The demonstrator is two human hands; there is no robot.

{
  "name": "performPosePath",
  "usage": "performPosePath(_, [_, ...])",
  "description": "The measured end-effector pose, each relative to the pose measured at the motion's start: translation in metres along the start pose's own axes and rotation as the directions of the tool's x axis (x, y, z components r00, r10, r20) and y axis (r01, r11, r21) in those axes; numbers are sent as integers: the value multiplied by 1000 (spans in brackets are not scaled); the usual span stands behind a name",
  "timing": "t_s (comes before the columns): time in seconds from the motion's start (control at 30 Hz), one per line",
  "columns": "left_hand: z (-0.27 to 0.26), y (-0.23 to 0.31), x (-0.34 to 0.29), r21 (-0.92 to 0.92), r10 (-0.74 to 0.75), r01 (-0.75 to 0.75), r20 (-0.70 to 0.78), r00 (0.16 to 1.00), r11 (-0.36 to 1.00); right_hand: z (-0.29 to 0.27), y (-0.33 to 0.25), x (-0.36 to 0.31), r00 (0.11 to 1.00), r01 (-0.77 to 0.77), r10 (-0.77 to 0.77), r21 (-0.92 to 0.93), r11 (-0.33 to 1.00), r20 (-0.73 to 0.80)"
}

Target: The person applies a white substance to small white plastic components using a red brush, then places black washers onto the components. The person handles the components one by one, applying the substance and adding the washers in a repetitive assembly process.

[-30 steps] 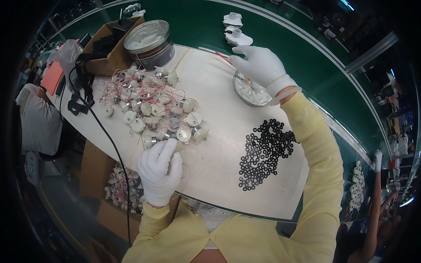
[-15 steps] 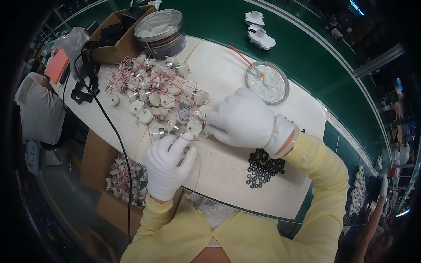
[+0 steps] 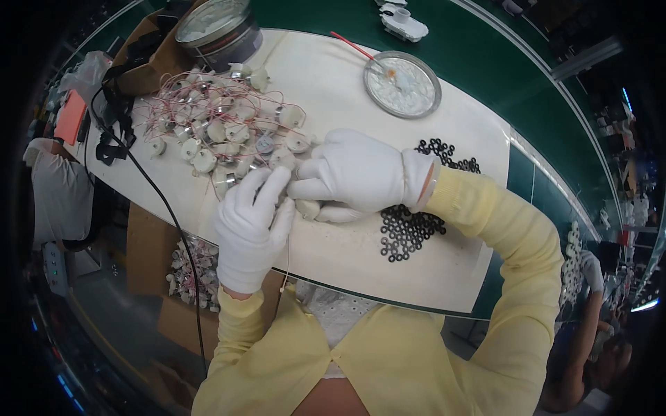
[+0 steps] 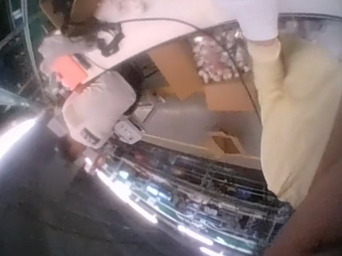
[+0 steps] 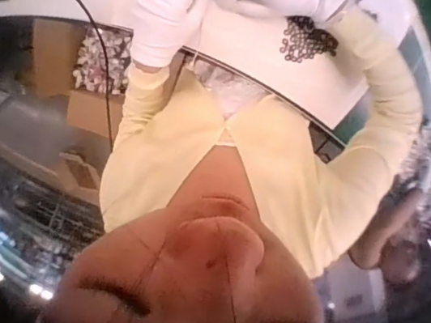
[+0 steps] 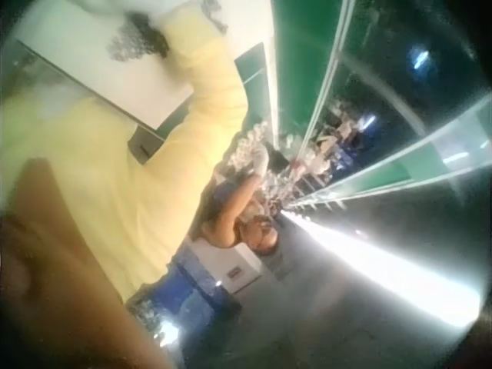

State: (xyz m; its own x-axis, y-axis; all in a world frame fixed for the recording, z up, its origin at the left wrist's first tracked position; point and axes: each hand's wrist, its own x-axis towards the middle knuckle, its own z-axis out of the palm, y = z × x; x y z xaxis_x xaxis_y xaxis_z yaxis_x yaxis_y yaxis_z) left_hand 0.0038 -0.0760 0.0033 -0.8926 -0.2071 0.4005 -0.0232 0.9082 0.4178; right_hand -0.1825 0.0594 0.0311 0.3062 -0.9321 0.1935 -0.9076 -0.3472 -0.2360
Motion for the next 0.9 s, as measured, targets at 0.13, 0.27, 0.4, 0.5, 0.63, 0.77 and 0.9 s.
performPosePath(0.13, [1, 2, 0, 31, 27, -26, -16, 1000, 999, 1, -12, 2, 975, 125, -168, -266, 956, -148])
performPosePath(0.27, [6, 1, 1, 86, 29, -27, -24, 999, 996, 13, -39, 7, 970, 127, -183, -307, 943, -159])
performPosePath(0.4, [10, -4, -2, 71, 10, -8, -25, 1000, 997, 10, -31, 4, 990, 33, -44, -84, 996, -131])
performPosePath(0.5, [11, -3, -4, 68, 33, -28, -66, 997, 997, -1, -29, -3, 968, -63, 162, 435, 898, -193])
performPosePath(0.63, [17, -3, -3, 76, 104, -92, -168, 980, 993, -46, -70, -33, 756, -77, 624, 919, 386, -199])
performPosePath(0.77, [18, -5, -7, 14, 48, -46, -115, 992, 999, -82, -102, -123, 827, -58, 560, 987, 150, -37])
performPosePath(0.9, [15, -3, -7, -15, 21, -22, -60, 998, 1000, -100, -167, -211, 813, -102, 528, 954, -283, 244])
